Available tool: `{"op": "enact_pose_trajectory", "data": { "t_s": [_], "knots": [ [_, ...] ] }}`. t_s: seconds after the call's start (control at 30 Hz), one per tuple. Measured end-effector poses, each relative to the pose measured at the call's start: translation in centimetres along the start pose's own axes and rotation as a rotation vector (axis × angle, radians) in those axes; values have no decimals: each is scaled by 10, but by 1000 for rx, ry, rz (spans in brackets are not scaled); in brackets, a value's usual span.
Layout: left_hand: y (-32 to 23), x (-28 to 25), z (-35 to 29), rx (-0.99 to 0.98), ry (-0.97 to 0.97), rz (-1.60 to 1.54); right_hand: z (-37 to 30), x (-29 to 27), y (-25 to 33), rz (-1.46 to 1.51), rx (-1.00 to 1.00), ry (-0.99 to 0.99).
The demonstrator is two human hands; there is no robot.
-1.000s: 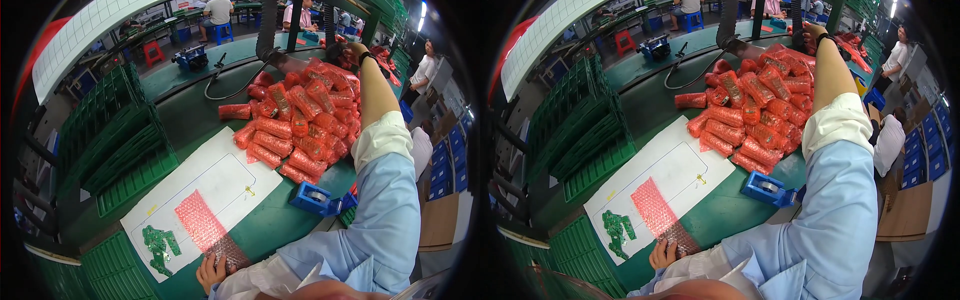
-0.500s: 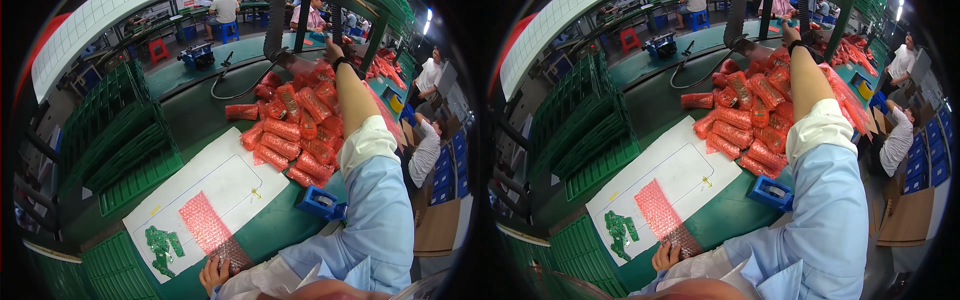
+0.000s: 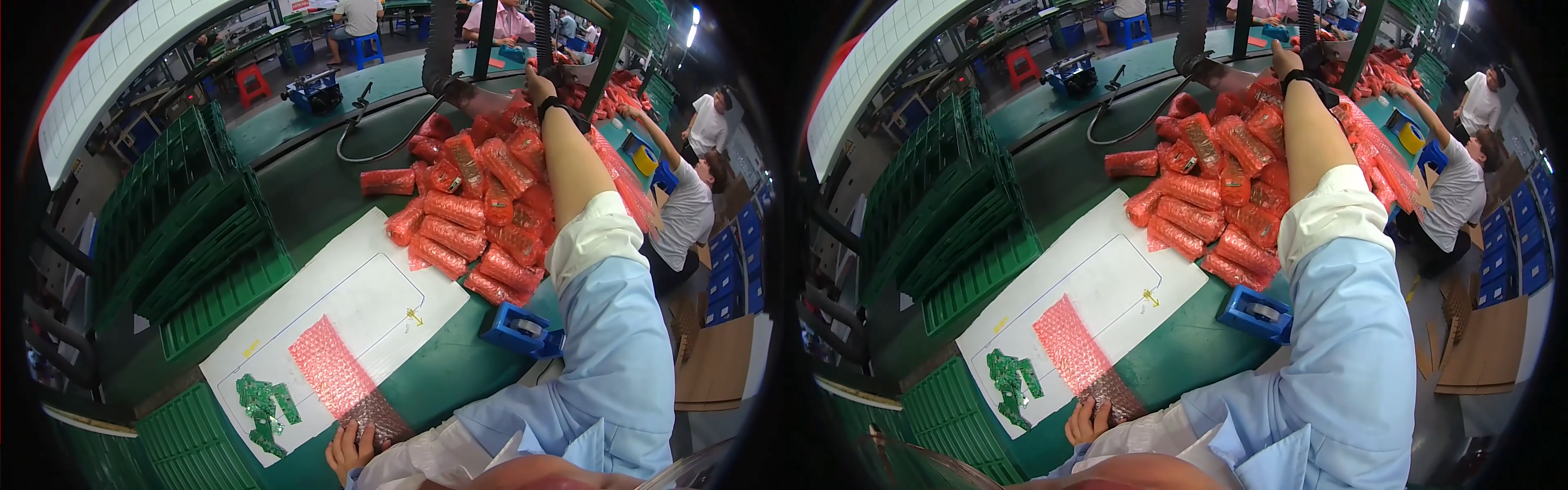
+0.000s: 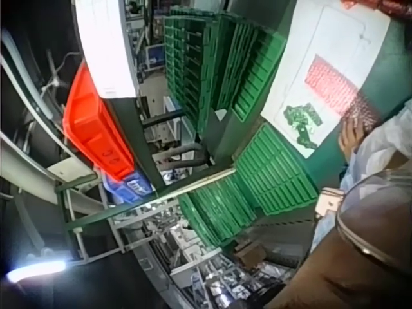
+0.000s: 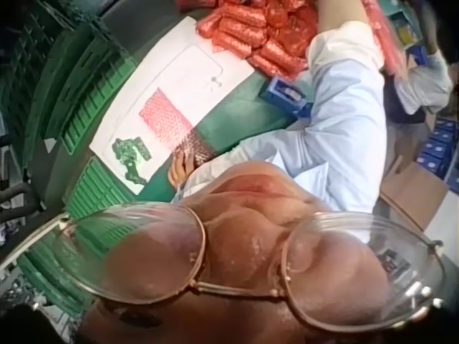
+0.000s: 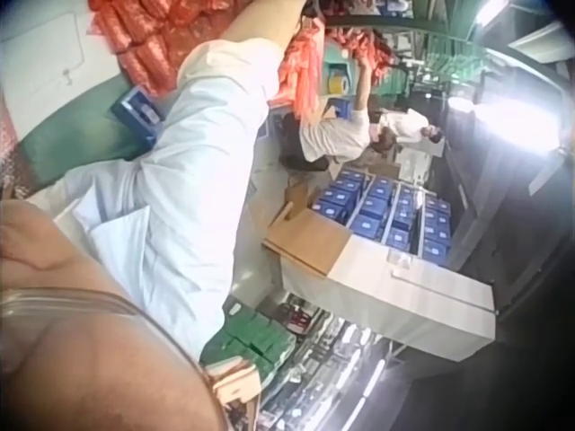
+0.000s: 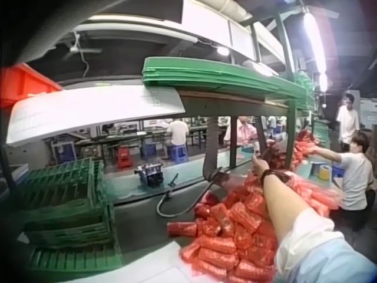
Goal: The person finishes wrapping a circuit board in red bubble wrap and places it on a pile before picking up a new sheet of pink bubble wrap. They then transfer several circuit boards from a green tray onto the pink wrap and fold it over them.
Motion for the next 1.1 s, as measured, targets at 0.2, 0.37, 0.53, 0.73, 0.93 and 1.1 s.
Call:
{"op": "enact_pose_trajectory", "data": {
  "t_s": [0.2, 0.37, 0.53, 0.73, 0.93, 1.1],
  "knots": [
    [0, 0, -2, -20, 6, 6, -1, -2, 5, 14, 2, -15],
    [4, 7, -7, 1, -25, 10, 5, -18, 17, -12, 36, -52],
    [8, 17, -11, 55, -85, 59, 2, -31, 31, 105, 98, -33],
    [7, 14, -9, 66, -90, 31, -15, -36, 40, 96, 131, -69],
    [6, 9, -9, 38, -64, -29, -8, -39, 43, 59, 93, -46],
    [5, 9, -7, 46, -93, -27, 6, -46, 50, 134, 111, -46]
  ]
}}
Point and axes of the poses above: each hand's wrist, its own z-axis towards the middle knuckle, its own x-axis out of the palm, y = z × x, the point moved 5 cm from there along z, towards the middle knuckle, and after that the axes turned 1 degree about x, right-handed, at the moved point
